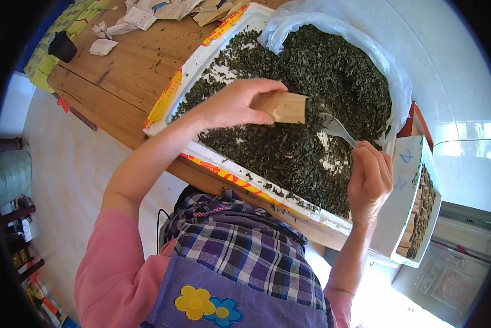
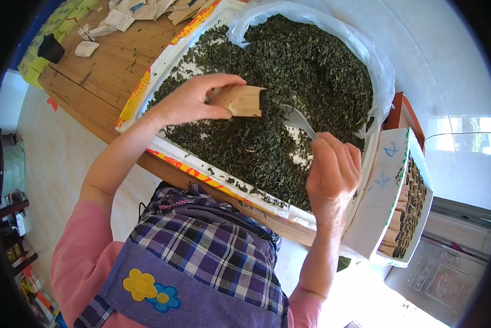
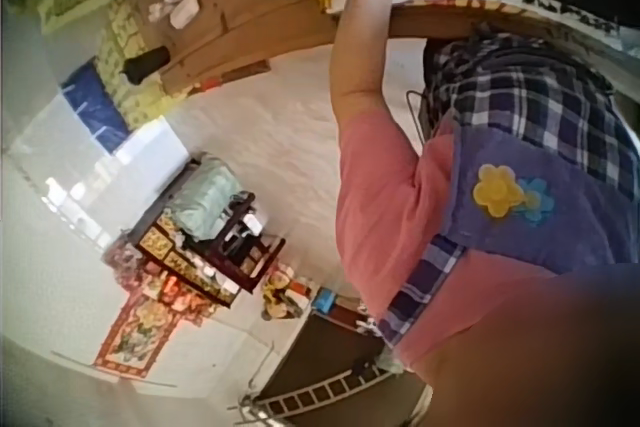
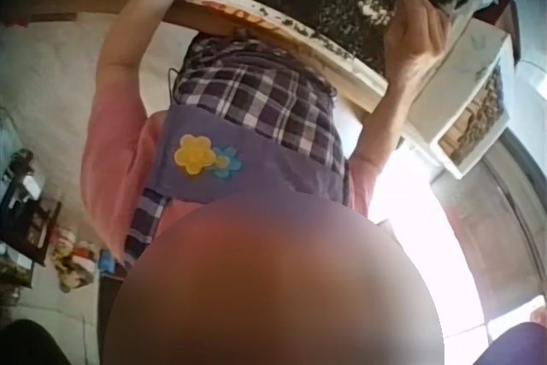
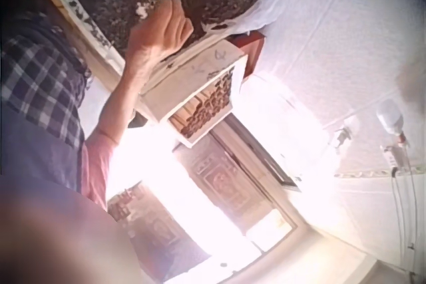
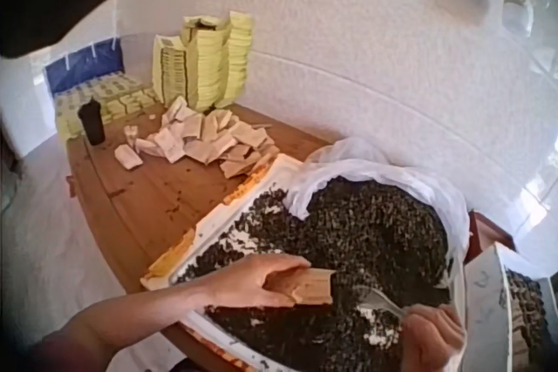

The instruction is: Filling small paper packets with loose-leaf tea using a spoon and placing them in a box.

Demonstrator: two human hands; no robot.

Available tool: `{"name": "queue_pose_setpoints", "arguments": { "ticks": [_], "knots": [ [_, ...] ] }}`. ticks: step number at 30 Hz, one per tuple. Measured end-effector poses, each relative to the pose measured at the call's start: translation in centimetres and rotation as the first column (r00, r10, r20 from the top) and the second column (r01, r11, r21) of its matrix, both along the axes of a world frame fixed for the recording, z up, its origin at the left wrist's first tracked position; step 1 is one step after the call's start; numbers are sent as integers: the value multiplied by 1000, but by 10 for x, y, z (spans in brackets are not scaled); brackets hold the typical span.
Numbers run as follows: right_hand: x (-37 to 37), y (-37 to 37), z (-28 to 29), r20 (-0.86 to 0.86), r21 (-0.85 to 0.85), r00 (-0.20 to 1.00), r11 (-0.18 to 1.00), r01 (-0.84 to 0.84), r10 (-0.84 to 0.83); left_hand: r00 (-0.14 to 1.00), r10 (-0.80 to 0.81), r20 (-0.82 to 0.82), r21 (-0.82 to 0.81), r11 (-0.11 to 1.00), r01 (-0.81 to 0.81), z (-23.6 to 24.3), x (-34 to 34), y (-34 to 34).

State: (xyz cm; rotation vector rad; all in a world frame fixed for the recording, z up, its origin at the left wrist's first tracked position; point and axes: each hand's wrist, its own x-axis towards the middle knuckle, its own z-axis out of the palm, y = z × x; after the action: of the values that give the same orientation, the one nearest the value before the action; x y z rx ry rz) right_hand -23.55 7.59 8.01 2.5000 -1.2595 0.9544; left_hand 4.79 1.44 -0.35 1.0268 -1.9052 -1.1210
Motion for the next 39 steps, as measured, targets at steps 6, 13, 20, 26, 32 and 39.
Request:
{"name": "queue_pose_setpoints", "arguments": {
  "ticks": [6, 13, 20, 26, 32, 39],
  "knots": [
    [-33, 28, 5, -233, 358, 964, 911, 206, -127, 922, -71, 380, -147, 980, 136, 9, 30, 10],
    [-28, 40, -32, 48, 507, 980, 850, 141, -192, 800, -83, 594, -193, 951, 242, 8, 15, 18],
    [-23, 33, -49, 327, 723, 871, 691, 18, -366, 890, -103, 443, -143, 973, 183, -1, -5, 18],
    [-23, 29, -32, 431, 648, 828, 761, -7, -359, 957, -120, 264, -107, 982, 153, -4, -10, 15],
    [0, 23, -9, 255, 471, 947, 881, 53, -193, 990, -130, 58, 68, 990, 126, -3, -16, 17],
    [7, 13, 16, -24, 9, 999, 999, -49, 49, 988, -94, -120, 238, 964, 120, -12, -14, 16]
  ]
}}
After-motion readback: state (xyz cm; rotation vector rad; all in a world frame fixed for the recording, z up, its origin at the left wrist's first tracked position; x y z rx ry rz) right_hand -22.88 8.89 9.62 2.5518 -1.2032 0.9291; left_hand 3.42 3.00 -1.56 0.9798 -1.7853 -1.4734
